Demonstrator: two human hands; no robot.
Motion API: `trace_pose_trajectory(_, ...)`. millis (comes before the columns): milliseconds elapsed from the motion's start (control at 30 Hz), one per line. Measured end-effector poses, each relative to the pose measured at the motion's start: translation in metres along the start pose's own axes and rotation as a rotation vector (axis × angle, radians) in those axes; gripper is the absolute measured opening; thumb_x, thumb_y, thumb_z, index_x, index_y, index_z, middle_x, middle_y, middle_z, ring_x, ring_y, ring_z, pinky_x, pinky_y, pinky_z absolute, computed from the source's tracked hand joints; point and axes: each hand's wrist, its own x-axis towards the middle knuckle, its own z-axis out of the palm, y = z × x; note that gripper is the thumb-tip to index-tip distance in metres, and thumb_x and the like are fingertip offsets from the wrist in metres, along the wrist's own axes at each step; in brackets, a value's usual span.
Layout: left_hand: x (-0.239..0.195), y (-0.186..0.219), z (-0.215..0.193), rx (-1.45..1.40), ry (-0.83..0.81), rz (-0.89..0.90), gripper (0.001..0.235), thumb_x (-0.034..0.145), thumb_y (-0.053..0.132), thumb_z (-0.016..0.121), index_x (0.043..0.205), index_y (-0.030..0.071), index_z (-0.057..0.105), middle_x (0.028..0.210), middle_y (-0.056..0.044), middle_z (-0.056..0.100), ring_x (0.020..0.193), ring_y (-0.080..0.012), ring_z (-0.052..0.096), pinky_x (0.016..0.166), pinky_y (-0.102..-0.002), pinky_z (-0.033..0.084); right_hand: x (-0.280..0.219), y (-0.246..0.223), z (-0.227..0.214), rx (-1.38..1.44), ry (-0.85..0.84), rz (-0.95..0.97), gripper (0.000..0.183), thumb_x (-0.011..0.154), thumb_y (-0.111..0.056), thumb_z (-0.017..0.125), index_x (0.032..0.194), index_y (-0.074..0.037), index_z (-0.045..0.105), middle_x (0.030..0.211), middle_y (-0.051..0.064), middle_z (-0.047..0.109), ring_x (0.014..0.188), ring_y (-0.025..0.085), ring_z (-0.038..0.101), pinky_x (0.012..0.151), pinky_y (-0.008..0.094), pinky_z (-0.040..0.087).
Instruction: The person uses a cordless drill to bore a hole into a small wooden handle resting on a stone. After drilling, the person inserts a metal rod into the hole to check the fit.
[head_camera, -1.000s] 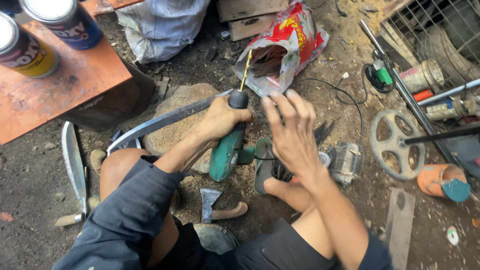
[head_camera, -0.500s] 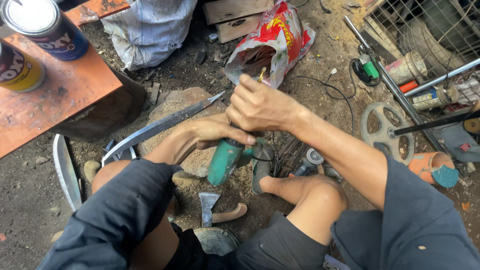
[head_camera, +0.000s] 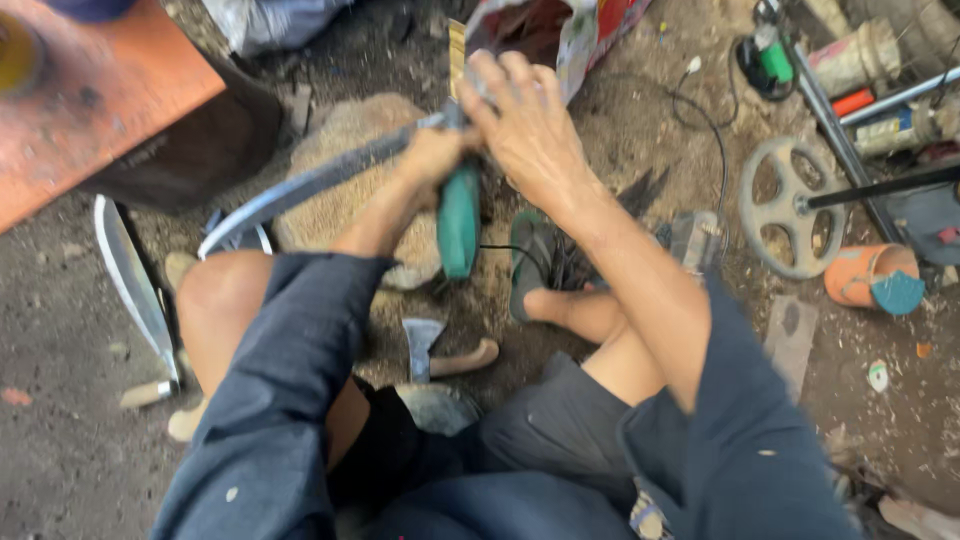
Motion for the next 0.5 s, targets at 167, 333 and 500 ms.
trace_pose_trajectory(167, 0.051, -0.022, -0.050, -0.466, -0.047, -0.172, 0.048, 0.102, 0.042, 0.067, 0.108, -0.004, 0.057, 0.089, -0.022, 0.061, 0.064, -0.0323, 0.068, 0.059, -0.047, 0.062, -0.057, -0.064, 0.069, 1.290, -0.520, 0.248, 0.134, 0.060, -0.021, 0.095, 0.157, -0.001, 0.005, 0.162, 0.022, 0.015, 0.150, 0.042, 0.016, 0.121, 0.052, 0.013)
trace_pose_trajectory(333, 0.084, -0.058, -0.055, -0.433, 0.280, -0.193, 0.057, 0.096, 0.058, 0.043, 0.120, 0.006, 0.049, 0.103, -0.028, 0.065, 0.084, -0.0384, 0.071, 0.080, -0.060, 0.061, -0.072, -0.109, 0.115, 1.391, -0.043, 0.872, 0.054, 0.087, -0.023, 0.083, 0.131, -0.001, 0.060, 0.124, 0.015, 0.069, 0.114, 0.028, 0.066, 0.099, 0.043, 0.052)
trace_pose_trajectory(500, 0.042, -0.123, -0.086, 1.181, 0.487, 0.213, 0.047, 0.092, 0.031, 0.055, 0.132, 0.006, 0.053, 0.128, -0.030, 0.055, 0.119, -0.0478, 0.050, 0.102, -0.061, 0.042, -0.076, -0.087, 0.076, 1.742, 0.212, 1.108, 0.024, 0.090, -0.009, 0.075, 0.110, 0.004, 0.074, 0.094, 0.011, 0.072, 0.069, 0.018, 0.063, 0.062, 0.036, 0.051)
